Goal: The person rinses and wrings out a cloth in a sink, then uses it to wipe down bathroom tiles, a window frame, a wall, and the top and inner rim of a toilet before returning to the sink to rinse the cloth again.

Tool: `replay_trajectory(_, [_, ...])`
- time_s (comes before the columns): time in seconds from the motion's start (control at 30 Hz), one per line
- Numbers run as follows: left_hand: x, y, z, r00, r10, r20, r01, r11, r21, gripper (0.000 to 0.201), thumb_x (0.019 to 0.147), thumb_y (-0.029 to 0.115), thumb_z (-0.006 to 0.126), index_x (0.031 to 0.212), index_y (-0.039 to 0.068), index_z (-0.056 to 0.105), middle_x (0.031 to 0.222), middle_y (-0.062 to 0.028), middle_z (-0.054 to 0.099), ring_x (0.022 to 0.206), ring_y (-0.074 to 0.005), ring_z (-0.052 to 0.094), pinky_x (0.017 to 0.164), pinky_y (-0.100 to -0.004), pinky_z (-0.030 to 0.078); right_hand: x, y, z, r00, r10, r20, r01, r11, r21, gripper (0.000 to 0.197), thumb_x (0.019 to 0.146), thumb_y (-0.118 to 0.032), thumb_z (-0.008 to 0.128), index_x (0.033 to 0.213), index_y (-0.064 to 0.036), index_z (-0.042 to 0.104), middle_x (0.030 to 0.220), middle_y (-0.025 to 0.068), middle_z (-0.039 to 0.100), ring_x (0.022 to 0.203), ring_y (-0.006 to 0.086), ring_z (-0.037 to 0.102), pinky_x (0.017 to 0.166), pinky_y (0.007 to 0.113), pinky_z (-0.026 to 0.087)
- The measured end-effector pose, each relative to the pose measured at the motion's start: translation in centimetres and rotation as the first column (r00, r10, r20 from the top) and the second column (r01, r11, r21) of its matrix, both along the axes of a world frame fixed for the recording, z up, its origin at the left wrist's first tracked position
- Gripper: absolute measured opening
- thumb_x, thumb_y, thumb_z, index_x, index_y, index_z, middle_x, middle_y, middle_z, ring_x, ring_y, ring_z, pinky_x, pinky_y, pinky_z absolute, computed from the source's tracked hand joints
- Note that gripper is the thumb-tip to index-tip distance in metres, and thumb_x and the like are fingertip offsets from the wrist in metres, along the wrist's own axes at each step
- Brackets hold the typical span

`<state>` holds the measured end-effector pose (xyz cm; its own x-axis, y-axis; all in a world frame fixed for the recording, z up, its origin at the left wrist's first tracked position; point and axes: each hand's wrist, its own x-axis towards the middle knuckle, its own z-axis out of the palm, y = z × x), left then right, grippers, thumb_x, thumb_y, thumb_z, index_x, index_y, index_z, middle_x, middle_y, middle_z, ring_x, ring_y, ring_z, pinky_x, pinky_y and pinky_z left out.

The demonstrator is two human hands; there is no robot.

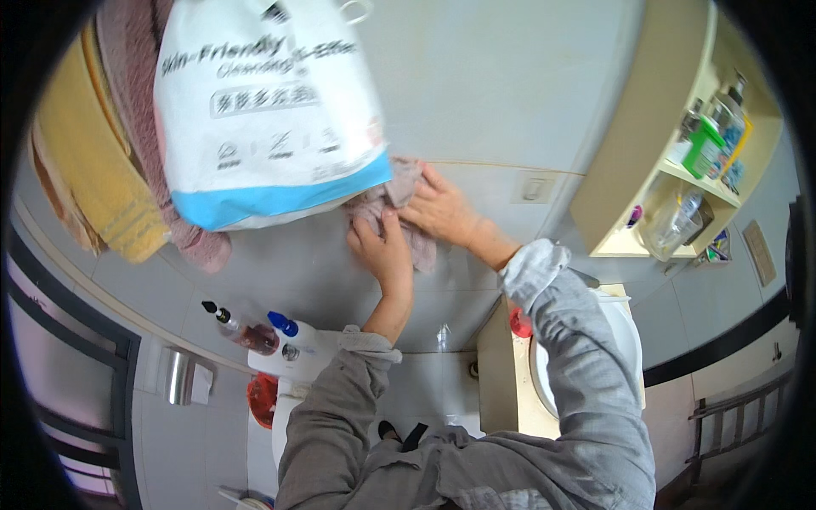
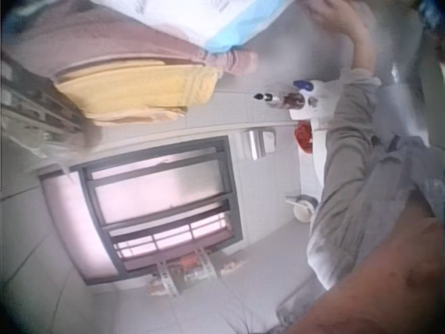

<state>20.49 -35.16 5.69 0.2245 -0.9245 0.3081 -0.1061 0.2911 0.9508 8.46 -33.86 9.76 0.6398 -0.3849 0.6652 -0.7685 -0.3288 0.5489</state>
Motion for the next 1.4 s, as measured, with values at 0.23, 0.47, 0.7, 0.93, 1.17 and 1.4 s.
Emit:
replay_trajectory(0.23, [-4.7,1.7,10.7,0.929,0.224,0.296,0.069,0.679,-0.731,0.043,0.075,0.028,0.059,0.111,0.007,0.049,0.115,-0.0166,0.041,0.103,-0.0341,0.038,0.087,-0.0441,0.031,-6.9,5.1,12.3,0.921,-0.38,0.084,0.389,0.895,-0.218,0.02,0.074,-0.016,0.05,0.093,-0.0135,0.055,0.083,0.0043,0.058,0.087,0.0219,0.053,0.092,0.044,0.032])
replay_trajectory(0.47, [-8.8,2.9,20.4,0.863,0.443,0.242,0.073,0.365,-0.928,0.044,0.081,0.023,0.049,0.123,0.011,0.04,0.123,-0.0174,0.04,0.104,-0.0369,0.041,0.09,-0.0482,0.03,-8.1,6.0,18.5,0.898,-0.16,0.41,0.357,0.809,-0.466,0.022,0.074,-0.013,0.05,0.093,-0.0026,0.051,0.086,0.013,0.055,0.085,0.0317,0.049,0.081,0.044,0.035])
replay_trajectory(0.7, [-6.9,-3.0,2.6,0.763,0.458,0.457,0.244,0.45,-0.859,0.056,0.065,0.028,0.065,0.116,0.014,0.047,0.115,-0.0202,0.04,0.099,-0.0375,0.04,0.083,-0.057,0.029,-3.2,3.1,2.5,0.448,-0.458,0.768,0.494,0.843,0.214,0.016,0.063,-0.019,0.055,0.07,-0.0055,0.058,0.07,0.0122,0.055,0.066,0.029,0.054,0.059,0.043,0.041])
replay_trajectory(0.93, [0.3,-5.0,-12.7,0.477,0.448,0.757,0.581,0.486,-0.653,0.023,0.068,0.024,0.063,0.083,0.01,0.054,0.083,-0.0138,0.05,0.077,-0.0344,0.048,0.068,-0.0489,0.037,-1.0,3.8,-14.8,0.698,-0.46,0.549,0.441,0.88,0.175,0.027,0.069,-0.017,0.054,0.094,-0.0065,0.059,0.097,0.0118,0.056,0.1,0.0292,0.047,0.092,0.059,0.025])
replay_trajectory(1.17, [-1.9,-3.0,-4.6,0.69,0.424,0.587,0.367,0.493,-0.789,0.036,0.069,0.024,0.065,0.095,0.005,0.049,0.107,-0.0241,0.043,0.095,-0.0395,0.044,0.081,-0.0533,0.034,-1.1,2.5,-6.9,0.733,-0.33,0.595,0.366,0.928,0.063,0.034,0.069,-0.02,0.056,0.099,-0.0048,0.056,0.098,0.0108,0.053,0.1,0.0323,0.045,0.094,0.055,0.027])
replay_trajectory(1.4, [-7.3,-3.5,10.1,0.822,0.446,0.354,-0.057,0.683,-0.728,0.057,0.08,0.027,0.051,0.117,-0.008,0.027,0.132,-0.0346,0.011,0.124,-0.0446,0.014,0.099,-0.0566,0.008,-2.1,1.6,13.6,0.906,-0.213,0.365,0.308,0.925,-0.223,0.044,0.066,-0.026,0.058,0.106,-0.0088,0.054,0.105,0.0112,0.053,0.107,0.0301,0.043,0.098,0.051,0.021])
